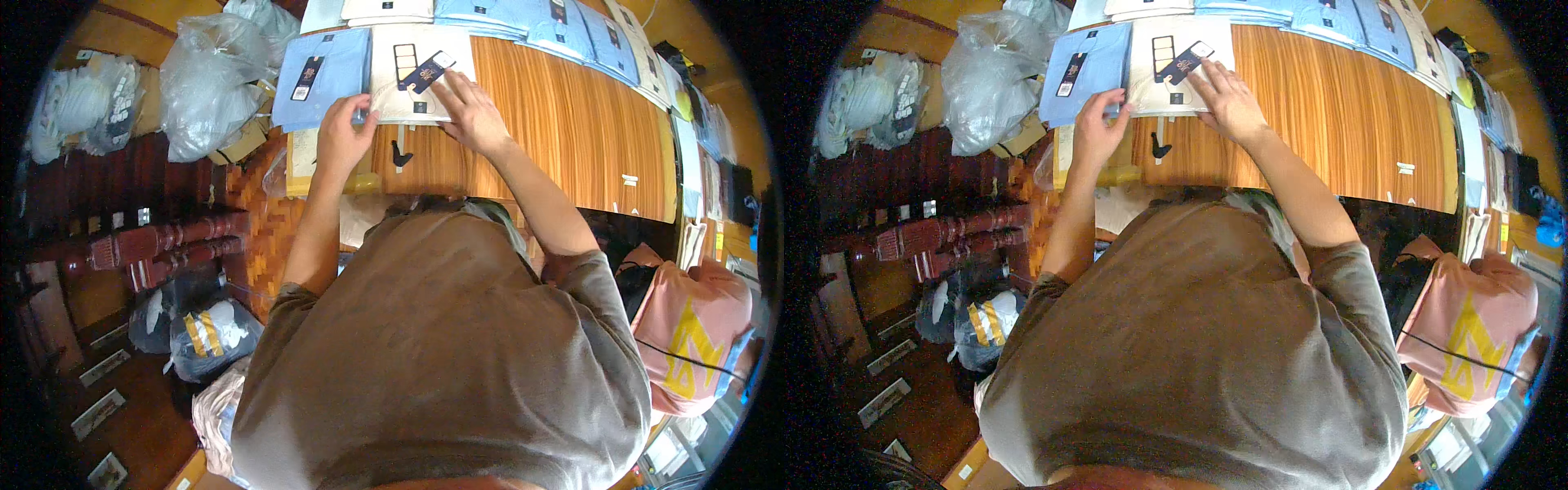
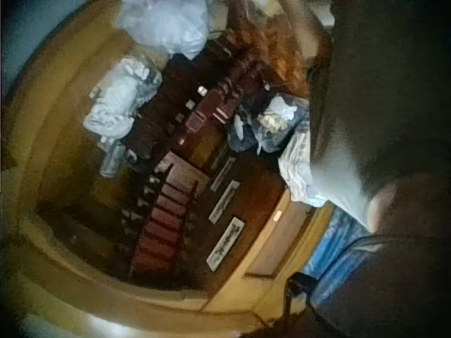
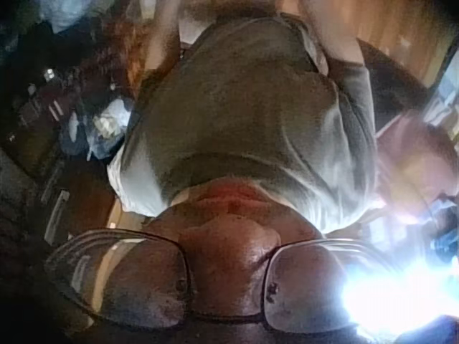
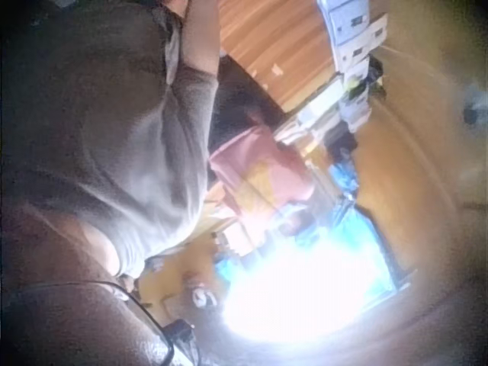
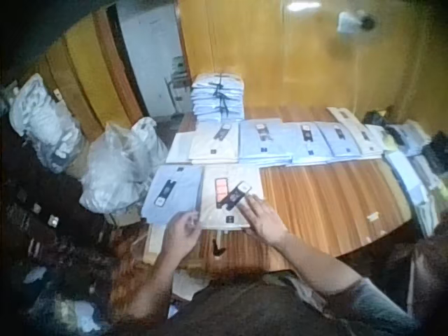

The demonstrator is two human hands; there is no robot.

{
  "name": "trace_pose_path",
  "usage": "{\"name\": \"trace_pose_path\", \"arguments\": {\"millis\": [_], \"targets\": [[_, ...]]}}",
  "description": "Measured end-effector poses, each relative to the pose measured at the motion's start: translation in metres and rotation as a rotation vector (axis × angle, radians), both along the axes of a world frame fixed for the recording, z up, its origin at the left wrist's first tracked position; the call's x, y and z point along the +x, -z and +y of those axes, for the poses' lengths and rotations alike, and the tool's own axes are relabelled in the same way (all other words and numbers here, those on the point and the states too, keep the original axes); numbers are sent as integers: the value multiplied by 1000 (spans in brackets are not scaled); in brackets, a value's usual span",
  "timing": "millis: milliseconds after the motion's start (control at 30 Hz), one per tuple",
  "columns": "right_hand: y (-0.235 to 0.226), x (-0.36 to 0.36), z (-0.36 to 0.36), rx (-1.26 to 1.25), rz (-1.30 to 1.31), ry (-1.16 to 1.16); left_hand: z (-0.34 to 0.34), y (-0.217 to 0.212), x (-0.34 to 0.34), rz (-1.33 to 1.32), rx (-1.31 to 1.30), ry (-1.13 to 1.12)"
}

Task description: The person bundles packaged shirts together with a thin cord, tying a knot to secure them, and then writes on a small slip of paper at a table.

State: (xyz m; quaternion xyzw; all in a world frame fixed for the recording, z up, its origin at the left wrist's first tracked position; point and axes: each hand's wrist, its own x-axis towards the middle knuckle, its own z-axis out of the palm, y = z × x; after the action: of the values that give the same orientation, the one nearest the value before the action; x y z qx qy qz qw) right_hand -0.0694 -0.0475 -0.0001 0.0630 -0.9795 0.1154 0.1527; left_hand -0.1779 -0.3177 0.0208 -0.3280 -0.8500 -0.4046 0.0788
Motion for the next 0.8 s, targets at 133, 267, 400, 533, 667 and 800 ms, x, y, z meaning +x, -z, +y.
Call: {"name": "trace_pose_path", "arguments": {"millis": [133, 267, 400, 533, 667, 800], "targets": [[1, -3, 13, 98, -43, -126, 38, -15, 2, 331, -195, 192], [-28, -16, 7, 74, 240, -79, 55, -5, -20, 441, -298, 179], [-47, 0, -8, -77, 545, 246, 60, -25, -26, 400, -283, 64], [26, 22, -17, -835, 245, 709, 64, -32, -31, 458, -223, 54], [34, 11, -14, -1228, -138, 791, 59, -12, -20, 390, -338, 155], [62, 7, 11, -1053, -300, 785, 70, 5, 17, 407, -554, 155]]}}
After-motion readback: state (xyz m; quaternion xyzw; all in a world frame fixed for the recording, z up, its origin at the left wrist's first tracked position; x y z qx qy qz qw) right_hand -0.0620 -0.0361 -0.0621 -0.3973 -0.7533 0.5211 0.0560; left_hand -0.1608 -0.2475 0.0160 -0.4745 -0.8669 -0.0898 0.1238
